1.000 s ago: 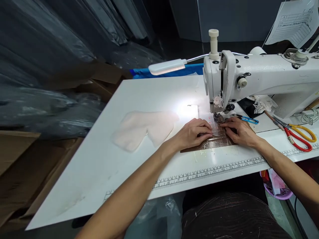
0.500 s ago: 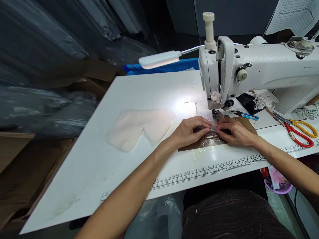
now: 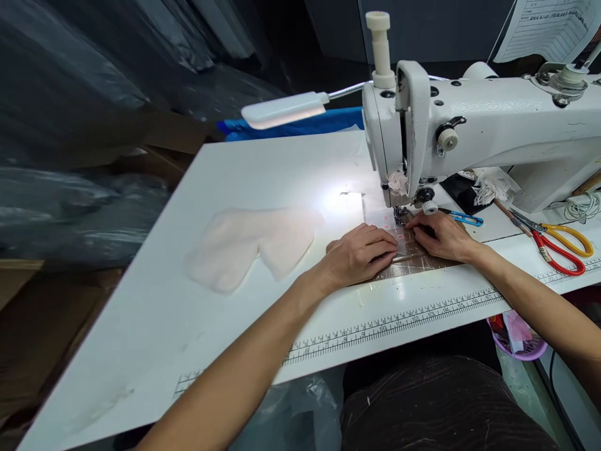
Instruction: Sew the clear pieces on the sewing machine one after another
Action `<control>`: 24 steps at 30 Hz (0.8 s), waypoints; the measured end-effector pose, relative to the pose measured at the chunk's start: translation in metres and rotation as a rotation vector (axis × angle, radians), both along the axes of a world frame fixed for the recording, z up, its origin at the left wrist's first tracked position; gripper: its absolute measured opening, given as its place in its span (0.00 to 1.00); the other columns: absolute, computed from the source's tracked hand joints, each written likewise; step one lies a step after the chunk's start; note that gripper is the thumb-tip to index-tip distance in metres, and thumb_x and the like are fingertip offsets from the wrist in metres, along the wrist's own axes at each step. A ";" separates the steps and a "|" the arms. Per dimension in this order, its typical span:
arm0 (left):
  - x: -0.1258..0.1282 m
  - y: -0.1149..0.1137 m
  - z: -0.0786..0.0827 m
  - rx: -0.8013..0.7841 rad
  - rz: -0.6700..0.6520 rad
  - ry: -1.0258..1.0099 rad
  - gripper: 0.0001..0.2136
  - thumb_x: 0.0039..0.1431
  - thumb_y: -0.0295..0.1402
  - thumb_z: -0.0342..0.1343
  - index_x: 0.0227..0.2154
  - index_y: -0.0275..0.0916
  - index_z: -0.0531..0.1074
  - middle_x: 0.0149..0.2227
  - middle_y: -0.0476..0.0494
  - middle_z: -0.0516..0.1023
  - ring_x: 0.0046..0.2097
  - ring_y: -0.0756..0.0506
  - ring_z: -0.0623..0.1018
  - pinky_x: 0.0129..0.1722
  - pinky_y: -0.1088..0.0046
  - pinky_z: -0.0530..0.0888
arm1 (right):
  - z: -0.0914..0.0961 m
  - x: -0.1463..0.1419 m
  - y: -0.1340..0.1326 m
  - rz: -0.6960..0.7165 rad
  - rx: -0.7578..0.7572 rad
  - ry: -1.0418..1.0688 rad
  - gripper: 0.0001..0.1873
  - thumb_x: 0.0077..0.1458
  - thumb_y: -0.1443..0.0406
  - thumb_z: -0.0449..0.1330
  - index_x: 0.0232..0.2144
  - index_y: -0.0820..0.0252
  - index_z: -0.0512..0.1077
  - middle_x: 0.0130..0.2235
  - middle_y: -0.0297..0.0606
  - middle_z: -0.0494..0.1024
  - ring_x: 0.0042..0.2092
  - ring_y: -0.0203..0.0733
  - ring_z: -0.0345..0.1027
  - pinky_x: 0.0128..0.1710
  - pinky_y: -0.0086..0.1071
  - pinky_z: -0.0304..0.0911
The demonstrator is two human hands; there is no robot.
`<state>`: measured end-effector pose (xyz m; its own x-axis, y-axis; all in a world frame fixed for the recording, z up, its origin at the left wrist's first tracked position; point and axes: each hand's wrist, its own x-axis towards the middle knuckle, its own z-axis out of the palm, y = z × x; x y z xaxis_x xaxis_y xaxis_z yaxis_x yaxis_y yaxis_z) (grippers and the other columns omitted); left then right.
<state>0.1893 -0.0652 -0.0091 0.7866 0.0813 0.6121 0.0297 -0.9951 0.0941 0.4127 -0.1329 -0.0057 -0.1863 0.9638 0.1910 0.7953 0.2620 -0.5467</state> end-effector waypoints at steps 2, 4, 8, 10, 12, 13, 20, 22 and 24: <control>0.000 0.000 0.000 0.021 0.004 -0.007 0.06 0.68 0.27 0.55 0.35 0.36 0.76 0.36 0.44 0.83 0.37 0.48 0.82 0.36 0.68 0.78 | -0.003 0.001 -0.003 0.021 -0.016 -0.039 0.17 0.64 0.65 0.52 0.50 0.55 0.77 0.48 0.40 0.77 0.45 0.43 0.71 0.41 0.34 0.64; -0.001 -0.001 -0.001 0.033 0.012 -0.005 0.07 0.68 0.28 0.55 0.35 0.36 0.76 0.37 0.43 0.84 0.37 0.48 0.82 0.36 0.67 0.77 | -0.003 0.002 -0.004 0.051 -0.022 -0.081 0.19 0.65 0.64 0.52 0.52 0.52 0.77 0.51 0.40 0.75 0.46 0.44 0.71 0.42 0.34 0.66; -0.002 -0.001 -0.001 0.037 0.034 0.036 0.08 0.69 0.28 0.53 0.35 0.37 0.77 0.38 0.44 0.84 0.36 0.48 0.81 0.37 0.66 0.77 | -0.001 0.003 -0.003 0.106 0.012 -0.130 0.18 0.65 0.65 0.53 0.52 0.54 0.78 0.49 0.43 0.73 0.45 0.43 0.71 0.44 0.35 0.67; -0.002 -0.001 -0.003 0.034 0.033 0.058 0.08 0.69 0.28 0.53 0.36 0.37 0.77 0.38 0.44 0.84 0.36 0.48 0.81 0.37 0.67 0.77 | -0.001 0.003 -0.003 0.128 0.031 -0.130 0.18 0.65 0.66 0.54 0.52 0.54 0.78 0.48 0.43 0.73 0.45 0.43 0.70 0.46 0.35 0.68; -0.002 0.000 -0.003 0.031 0.030 0.082 0.09 0.69 0.28 0.52 0.36 0.37 0.77 0.37 0.44 0.84 0.36 0.48 0.80 0.36 0.67 0.77 | -0.002 0.003 -0.003 0.138 0.038 -0.130 0.18 0.65 0.66 0.54 0.52 0.54 0.78 0.48 0.43 0.73 0.45 0.42 0.70 0.47 0.35 0.68; -0.002 -0.001 -0.003 0.031 0.031 0.096 0.09 0.69 0.28 0.51 0.36 0.37 0.77 0.37 0.44 0.83 0.36 0.48 0.80 0.36 0.67 0.78 | -0.002 0.003 -0.003 0.136 0.039 -0.133 0.18 0.65 0.66 0.54 0.52 0.54 0.78 0.49 0.43 0.73 0.46 0.43 0.70 0.47 0.35 0.68; -0.003 -0.007 0.011 0.033 0.007 0.133 0.09 0.66 0.29 0.50 0.37 0.37 0.76 0.37 0.44 0.83 0.35 0.47 0.81 0.36 0.67 0.79 | -0.004 0.006 -0.003 0.200 0.111 -0.144 0.17 0.63 0.67 0.56 0.50 0.53 0.79 0.46 0.43 0.73 0.43 0.41 0.69 0.44 0.35 0.68; -0.002 -0.006 0.016 0.017 -0.025 0.161 0.09 0.63 0.30 0.50 0.37 0.37 0.76 0.36 0.44 0.82 0.34 0.47 0.80 0.35 0.67 0.79 | -0.004 0.007 -0.003 0.238 0.148 -0.163 0.16 0.62 0.67 0.56 0.48 0.53 0.80 0.45 0.43 0.74 0.42 0.41 0.68 0.43 0.35 0.69; -0.001 -0.004 0.018 0.003 -0.047 0.177 0.08 0.61 0.30 0.51 0.36 0.38 0.75 0.35 0.45 0.82 0.33 0.47 0.80 0.34 0.67 0.78 | -0.004 0.007 -0.004 0.251 0.176 -0.183 0.16 0.62 0.67 0.56 0.48 0.54 0.80 0.45 0.44 0.73 0.42 0.41 0.68 0.42 0.35 0.69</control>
